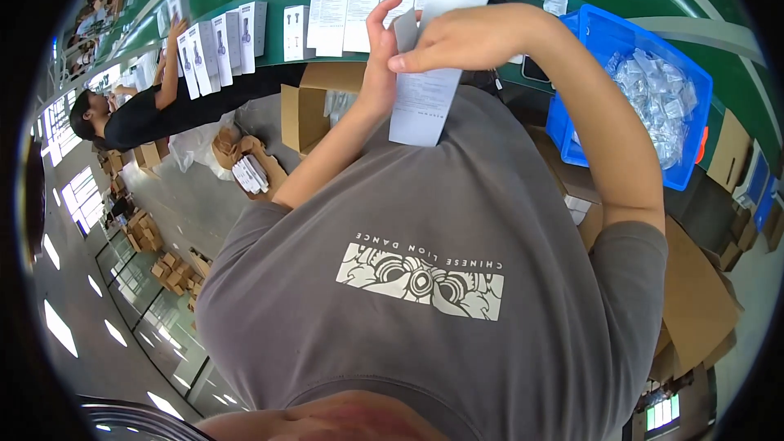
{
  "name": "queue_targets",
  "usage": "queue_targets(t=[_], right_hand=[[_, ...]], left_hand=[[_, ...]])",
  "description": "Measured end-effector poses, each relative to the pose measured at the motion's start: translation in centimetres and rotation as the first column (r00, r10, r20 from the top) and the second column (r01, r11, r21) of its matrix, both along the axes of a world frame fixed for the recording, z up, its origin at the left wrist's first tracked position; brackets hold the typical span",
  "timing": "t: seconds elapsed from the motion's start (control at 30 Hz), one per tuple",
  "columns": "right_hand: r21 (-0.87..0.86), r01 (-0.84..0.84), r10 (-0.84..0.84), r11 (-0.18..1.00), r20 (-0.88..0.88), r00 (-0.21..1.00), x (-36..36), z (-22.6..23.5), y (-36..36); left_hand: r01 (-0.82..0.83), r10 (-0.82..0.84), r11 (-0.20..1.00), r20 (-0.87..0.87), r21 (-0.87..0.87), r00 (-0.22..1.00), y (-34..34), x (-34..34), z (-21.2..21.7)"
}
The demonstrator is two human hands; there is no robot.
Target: The person packages electronic components into individual white boxes, then organizes the white boxes into a larger cardboard shipping container by hand.
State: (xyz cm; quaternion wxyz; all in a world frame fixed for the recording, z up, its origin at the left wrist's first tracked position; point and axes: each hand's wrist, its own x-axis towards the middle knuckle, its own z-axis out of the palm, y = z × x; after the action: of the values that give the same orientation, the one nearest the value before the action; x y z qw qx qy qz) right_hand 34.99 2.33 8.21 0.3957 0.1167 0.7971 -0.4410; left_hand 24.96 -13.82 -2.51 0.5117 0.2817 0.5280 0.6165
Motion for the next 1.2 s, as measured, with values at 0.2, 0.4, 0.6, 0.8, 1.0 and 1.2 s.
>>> queue_targets(t=[0.2, 0.4, 0.6, 0.8, 1.0, 1.2], right_hand=[[-0.382, 0.532, -0.614, 0.756, -0.695, 0.374, 3.4, -5.0, -3.7], [-0.456, 0.553, -0.649, 0.697, -0.73, 0.216, 4.2, -8.2, -6.7], [-0.571, 0.688, -0.837, 0.447, -0.538, 0.096, 4.7, -7.6, -1.9], [-0.139, 0.755, -0.544, 0.641, -0.776, 0.319, 3.2, -7.2, -0.8], [-0.504, 0.642, -0.776, 0.577, -0.583, 0.24, 3.3, -6.5, -4.9], [-0.355, 0.671, -0.696, 0.65, -0.633, 0.339, 3.1, -6.1, -5.4]], left_hand=[[-0.027, 0.069, 0.982, -0.227, 0.186, 0.971, -1.9, -2.0, 0.3], [0.074, -0.003, 0.988, -0.463, 0.135, 0.886, -2.1, -3.7, 1.1], [0.391, -0.39, 0.915, -0.455, -0.096, 0.801, -1.4, -4.6, 3.0], [0.439, -0.461, 0.883, -0.484, -0.167, 0.744, -0.7, -4.1, 4.1], [0.372, -0.349, 0.928, -0.415, -0.029, 0.84, -1.5, -4.3, 2.2], [0.348, -0.366, 0.93, -0.232, -0.115, 0.901, -2.4, -4.1, 1.5]])
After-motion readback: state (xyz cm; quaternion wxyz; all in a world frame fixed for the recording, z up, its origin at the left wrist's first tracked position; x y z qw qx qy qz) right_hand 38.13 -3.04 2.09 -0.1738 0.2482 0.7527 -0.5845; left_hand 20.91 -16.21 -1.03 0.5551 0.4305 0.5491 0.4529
